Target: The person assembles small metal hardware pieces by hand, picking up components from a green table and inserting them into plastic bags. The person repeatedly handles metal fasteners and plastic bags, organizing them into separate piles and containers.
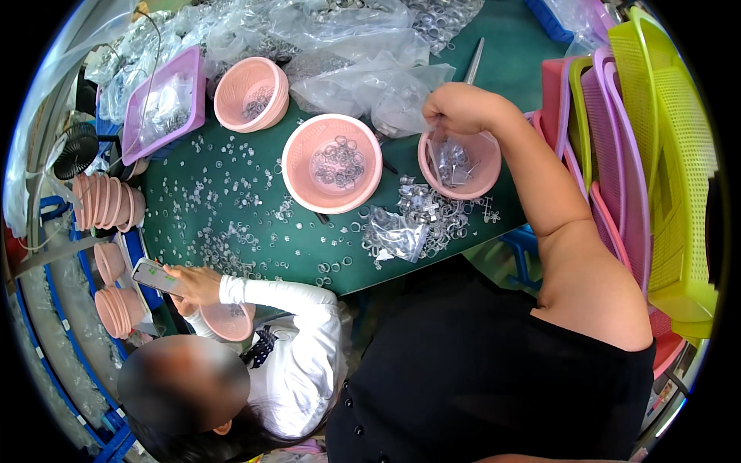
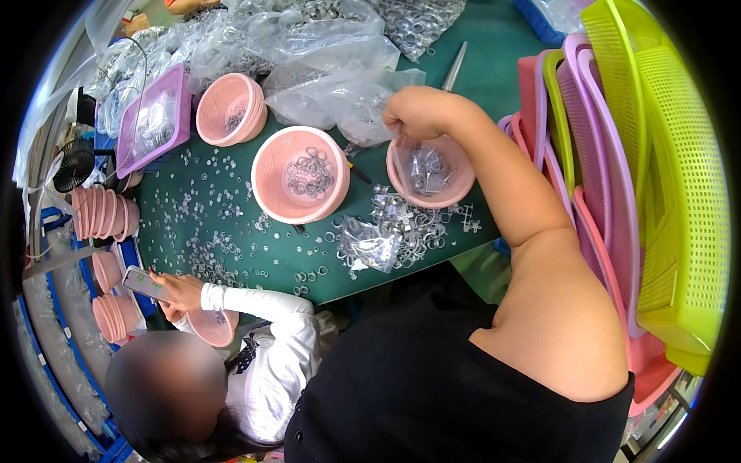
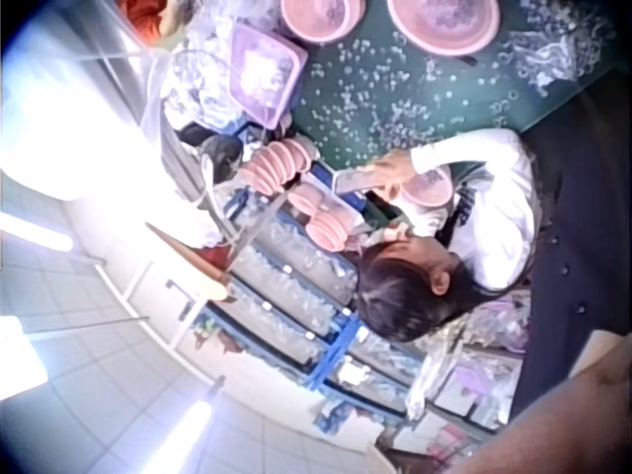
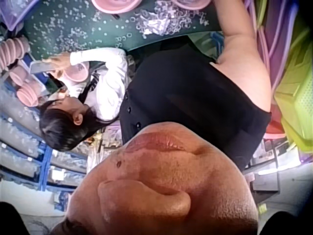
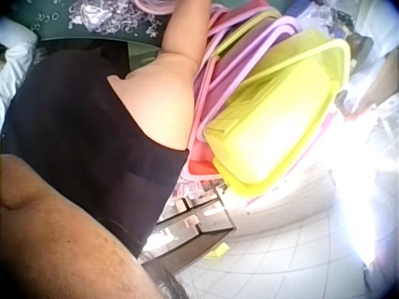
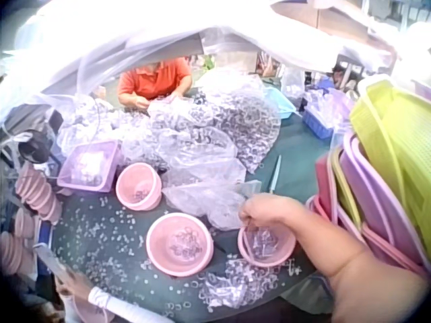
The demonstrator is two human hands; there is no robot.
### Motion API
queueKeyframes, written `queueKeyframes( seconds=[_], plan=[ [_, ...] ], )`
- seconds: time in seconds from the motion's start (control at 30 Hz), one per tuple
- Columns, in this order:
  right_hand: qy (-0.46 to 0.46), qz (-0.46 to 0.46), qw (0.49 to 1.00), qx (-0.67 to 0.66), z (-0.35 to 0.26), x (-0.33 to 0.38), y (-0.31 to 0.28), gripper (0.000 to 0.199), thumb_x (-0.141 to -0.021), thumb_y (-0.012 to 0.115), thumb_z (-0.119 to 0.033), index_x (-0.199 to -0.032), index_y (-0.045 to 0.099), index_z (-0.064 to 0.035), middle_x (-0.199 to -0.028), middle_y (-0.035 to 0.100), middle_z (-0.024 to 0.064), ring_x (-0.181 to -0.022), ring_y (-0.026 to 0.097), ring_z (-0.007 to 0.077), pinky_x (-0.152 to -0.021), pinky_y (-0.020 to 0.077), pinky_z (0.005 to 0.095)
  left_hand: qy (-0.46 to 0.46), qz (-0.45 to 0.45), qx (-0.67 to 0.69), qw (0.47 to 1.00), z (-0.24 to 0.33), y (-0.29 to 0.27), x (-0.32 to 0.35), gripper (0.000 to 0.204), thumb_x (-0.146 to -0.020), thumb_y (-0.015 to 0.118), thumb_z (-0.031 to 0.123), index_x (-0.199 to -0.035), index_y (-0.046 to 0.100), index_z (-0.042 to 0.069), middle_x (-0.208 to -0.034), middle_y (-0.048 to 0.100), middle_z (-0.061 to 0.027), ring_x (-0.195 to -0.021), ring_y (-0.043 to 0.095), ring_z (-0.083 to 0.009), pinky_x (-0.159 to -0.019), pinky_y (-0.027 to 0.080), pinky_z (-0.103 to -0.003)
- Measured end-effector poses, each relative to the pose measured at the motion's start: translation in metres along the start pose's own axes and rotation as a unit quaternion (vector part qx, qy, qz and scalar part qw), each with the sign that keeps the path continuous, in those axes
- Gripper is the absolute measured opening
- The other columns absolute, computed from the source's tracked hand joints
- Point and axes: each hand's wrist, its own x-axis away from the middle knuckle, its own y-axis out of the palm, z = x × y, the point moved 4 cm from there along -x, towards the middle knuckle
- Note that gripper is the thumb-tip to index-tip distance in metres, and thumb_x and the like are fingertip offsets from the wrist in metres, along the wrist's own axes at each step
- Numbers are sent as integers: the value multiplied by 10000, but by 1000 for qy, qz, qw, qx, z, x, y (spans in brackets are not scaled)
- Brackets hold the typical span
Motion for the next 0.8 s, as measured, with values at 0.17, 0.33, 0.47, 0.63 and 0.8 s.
queueKeyframes(
  seconds=[0.17, 0.33, 0.47, 0.63, 0.8],
  plan=[
    [60, -30, 997, 36, 5, 8, 0, 132, -595, 569, 10, -712, 609, -37, -681, 594, 135, -678, 578, 315, -584, 441, 378, 7, -2, -2, 1000, 2, -2, -7, 382, -824, 606, 134, -1167, 510, -4, -1047, 580, -117, -931, 558, -179, -851, 426, -295],
    [73, -42, 995, 59, -4, 9, -7, 181, -611, 559, 2, -775, 621, -41, -758, 618, 134, -716, 583, 309, -608, 449, 378, 11, 1, -4, 1000, 9, -10, -12, 379, -826, 605, 134, -1165, 511, -5, -1045, 580, -116, -930, 558, -178, -851, 426, -294],
    [58, 94, 993, 42, 5, 4, -41, 245, -655, 535, -18, -886, 612, -37, -835, 623, 154, -787, 594, 312, -654, 459, 389, 11, 6, -1, 1000, 7, -12, -12, 376, -827, 604, 134, -1164, 512, -6, -1045, 581, -115, -929, 558, -177, -851, 425, -293],
    [81, 209, 961, 161, 23, -53, -43, 236, -707, 516, -44, -922, 614, -41, -867, 631, 158, -850, 606, 313, -709, 483, 403, 11, -1, -6, 1000, 9, -12, -13, 373, -829, 603, 134, -1162, 513, -7, -1043, 581, -114, -928, 557, -175, -851, 425, -292],
    [140, 93, 965, 199, 49, -84, -32, 190, -707, 567, -109, -877, 644, -80, -887, 643, 126, -844, 615, 294, -702, 491, 404, 13, 5, -7, 1000, 10, -13, -13, 370, -831, 602, 135, -1160, 514, -8, -1042, 582, -113, -928, 557, -174, -851, 424, -291]
  ],
)
